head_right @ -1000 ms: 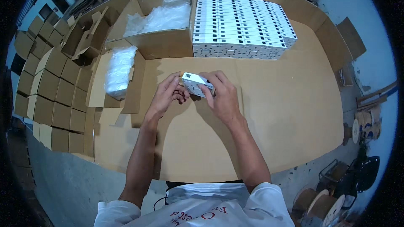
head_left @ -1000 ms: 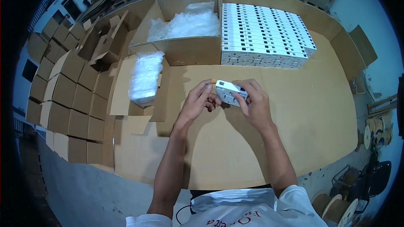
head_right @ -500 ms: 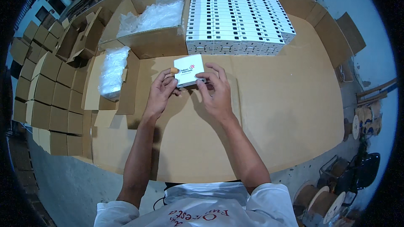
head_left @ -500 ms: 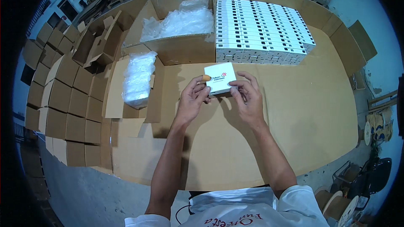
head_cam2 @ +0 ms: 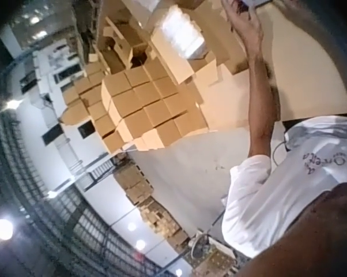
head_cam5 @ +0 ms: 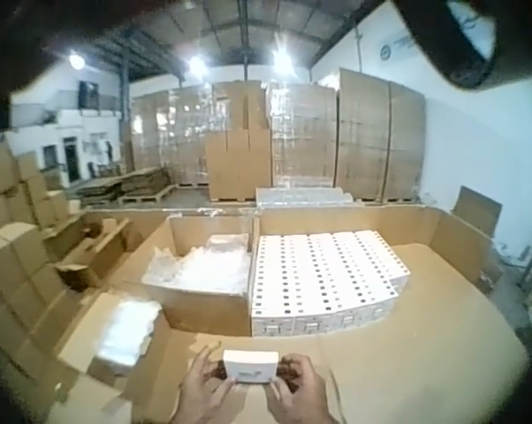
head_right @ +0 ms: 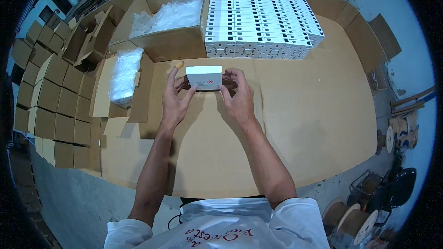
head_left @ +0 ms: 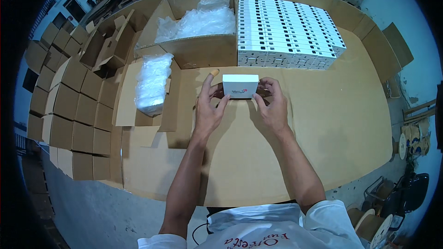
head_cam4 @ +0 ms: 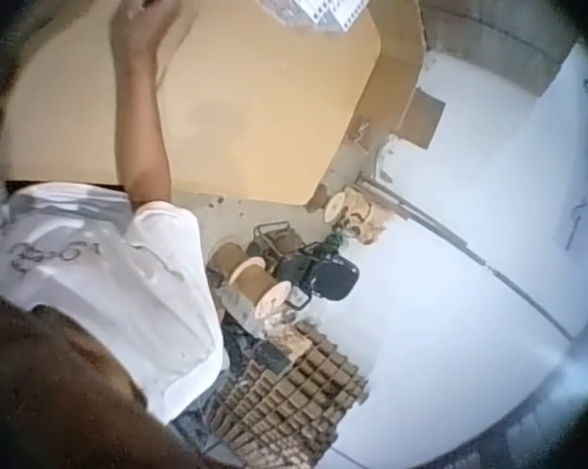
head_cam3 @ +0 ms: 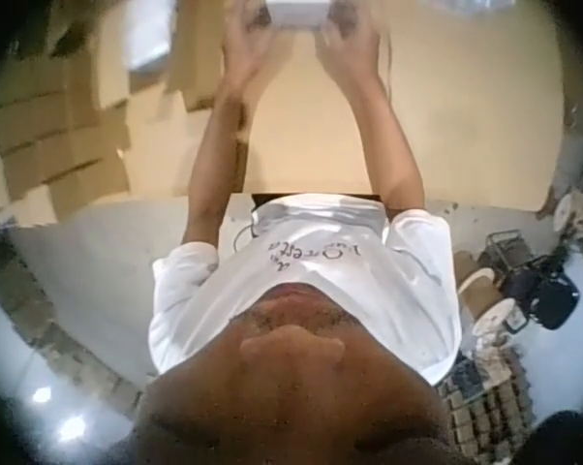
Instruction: The recorder is packing small white boxes into a larger cardboard shipping box, ensuring they are organized and protected with plastic bags.
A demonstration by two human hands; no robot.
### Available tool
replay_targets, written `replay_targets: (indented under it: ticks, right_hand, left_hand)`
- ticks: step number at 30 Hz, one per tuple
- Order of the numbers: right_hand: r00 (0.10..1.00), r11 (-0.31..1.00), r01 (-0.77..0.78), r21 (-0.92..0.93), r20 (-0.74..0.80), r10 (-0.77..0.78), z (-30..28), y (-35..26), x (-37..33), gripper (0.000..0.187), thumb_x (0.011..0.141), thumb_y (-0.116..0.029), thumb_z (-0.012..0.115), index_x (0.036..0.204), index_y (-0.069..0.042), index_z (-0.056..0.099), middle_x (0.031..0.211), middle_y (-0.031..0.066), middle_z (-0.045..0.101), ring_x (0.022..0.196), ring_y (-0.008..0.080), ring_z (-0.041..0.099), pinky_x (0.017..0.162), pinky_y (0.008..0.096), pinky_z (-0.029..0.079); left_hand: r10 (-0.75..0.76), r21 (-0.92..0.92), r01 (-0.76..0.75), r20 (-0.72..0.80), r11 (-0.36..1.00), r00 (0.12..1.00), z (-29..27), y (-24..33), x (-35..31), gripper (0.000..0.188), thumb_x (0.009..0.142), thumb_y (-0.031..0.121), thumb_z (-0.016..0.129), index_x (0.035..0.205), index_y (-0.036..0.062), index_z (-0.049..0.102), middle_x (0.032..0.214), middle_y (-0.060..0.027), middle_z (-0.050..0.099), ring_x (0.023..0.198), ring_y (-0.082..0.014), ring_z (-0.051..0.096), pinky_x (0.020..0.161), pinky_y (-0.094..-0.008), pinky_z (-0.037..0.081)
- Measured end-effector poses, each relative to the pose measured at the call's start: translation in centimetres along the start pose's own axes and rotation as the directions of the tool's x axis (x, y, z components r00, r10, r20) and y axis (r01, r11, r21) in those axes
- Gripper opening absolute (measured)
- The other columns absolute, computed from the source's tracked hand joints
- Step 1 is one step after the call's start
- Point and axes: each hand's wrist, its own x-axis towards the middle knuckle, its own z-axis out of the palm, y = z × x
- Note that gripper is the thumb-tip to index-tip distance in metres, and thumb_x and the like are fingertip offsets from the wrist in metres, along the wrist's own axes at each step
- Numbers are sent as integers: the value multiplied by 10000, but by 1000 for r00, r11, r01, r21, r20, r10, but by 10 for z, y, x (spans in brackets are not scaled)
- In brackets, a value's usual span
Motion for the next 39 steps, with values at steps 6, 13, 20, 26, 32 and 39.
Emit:
replay_targets:
  ticks: [6, 13, 20, 26, 32, 39]
  right_hand:
    - [999, 998, -21, -59, 46, 24, 1, 5, 0, 382, 865, 52, 670, 1210, -20, 522, 1089, 161, 685, 993, 240, 700, 842, 351, 576]
    - [996, 996, -26, -90, 83, 34, 4, 5, -4, 390, 845, 58, 659, 1206, -24, 537, 1093, 170, 667, 1018, 277, 683, 867, 386, 569]
    - [996, 998, 12, -68, 88, -6, 7, -9, 0, 411, 810, 2, 704, 1192, -14, 555, 1104, 169, 669, 1027, 283, 674, 924, 384, 528]
    - [992, 992, -59, -111, 101, 71, -1, -22, 5, 505, 771, -20, 718, 1238, -5, 525, 1132, 166, 663, 1039, 280, 663, 942, 393, 512]
    - [991, 989, -67, -129, 110, 82, -13, -29, 13, 537, 752, -21, 737, 1243, -14, 518, 1158, 173, 638, 1102, 302, 623, 971, 408, 489]
    - [982, 982, -139, -131, 113, 154, -12, -32, 25, 525, 761, -23, 720, 1247, -26, 521, 1164, 159, 629, 1098, 310, 608, 987, 414, 468]
  left_hand:
    - [-39, 128, 32, 49, 991, 998, -8, 11, -3, 754, 875, 11, 706, 1508, 35, 297, 1115, -206, 696, 1073, -244, 666, 966, -387, 511]
    - [-111, 199, 89, 100, 976, 989, -16, 10, -5, 752, 875, 52, 721, 1498, 30, 302, 1200, -230, 659, 1142, -273, 641, 1005, -400, 490]
    - [55, -21, -57, -51, 998, 997, -29, 18, 2, 651, 958, 124, 637, 1498, 16, 291, 1269, -184, 560, 1112, -231, 601, 997, -364, 484]
    - [115, 16, -114, -220, 993, 969, -43, 76, 39, 450, 984, 152, 593, 1386, 1, 462, 1044, -99, 623, 959, -138, 589, 882, -296, 489]
    - [241, 493, -100, -232, 864, 942, -65, 122, 155, 328, 913, 235, 656, 1125, -14, 641, 1031, -197, 672, 890, -329, 651, 829, -419, 513]
    - [-240, 802, 315, -219, 508, 946, -131, 72, 293, 577, 860, 408, 638, 1220, -43, 643, 1269, -265, 619, 1181, -405, 599, 1002, -443, 478]
